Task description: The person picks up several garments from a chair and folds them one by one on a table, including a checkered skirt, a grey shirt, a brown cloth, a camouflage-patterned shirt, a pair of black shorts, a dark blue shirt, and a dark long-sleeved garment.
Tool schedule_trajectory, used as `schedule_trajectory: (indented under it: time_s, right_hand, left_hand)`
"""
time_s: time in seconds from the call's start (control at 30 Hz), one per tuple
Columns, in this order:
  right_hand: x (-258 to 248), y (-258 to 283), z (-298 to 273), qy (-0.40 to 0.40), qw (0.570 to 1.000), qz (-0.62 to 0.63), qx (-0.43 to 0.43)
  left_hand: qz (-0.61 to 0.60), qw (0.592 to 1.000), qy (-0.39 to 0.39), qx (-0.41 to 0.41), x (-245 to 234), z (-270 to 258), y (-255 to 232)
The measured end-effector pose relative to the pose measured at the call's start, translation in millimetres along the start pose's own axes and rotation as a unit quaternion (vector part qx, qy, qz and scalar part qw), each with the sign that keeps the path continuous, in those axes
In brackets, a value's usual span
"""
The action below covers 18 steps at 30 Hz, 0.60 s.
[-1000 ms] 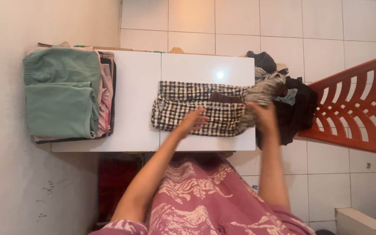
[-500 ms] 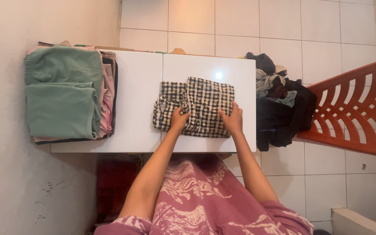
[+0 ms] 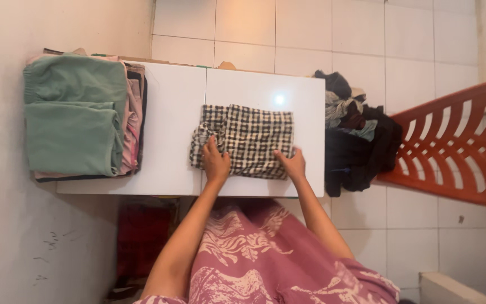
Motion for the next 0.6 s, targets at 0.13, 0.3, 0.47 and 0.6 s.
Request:
schedule_trajectory:
  time_s: [0.13, 0.3, 0.47, 0.6]
  right_hand:
    - [18.9, -20.3, 16.7, 0.188, 0.951, 0.210, 0.130]
    - [13.3, 85.8, -41.2, 0.236, 0.949, 0.202, -0.045]
    - [19.1, 188.8, -184.8, 0.236, 0.926, -0.002, -0.295]
    - [-1.5, 200.2, -274.1, 0.214, 0.842, -0.033, -0.494]
  left_hand:
    - [0.164, 0.985, -0.009, 0.048, -21.3, 2.8, -82.8]
    - [-0.419, 0.834, 0.115, -0.340, 34.1, 1.9, -75.5]
    - [-0.730, 0.588, -0.033, -0.347, 13.2, 14.3, -65.0]
    - [-0.744, 0.593, -0.041, -0.304, -40.3, -13.9, -91.3]
Point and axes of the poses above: each hand's wrist, its own z-axis towards the middle knuckle, its own x-axis out of the palm, y = z × x, the point moved 7 cm from there along z, towards the middle knuckle, and after that the axes turned 14 degrees about x, right-handed, at the moved point
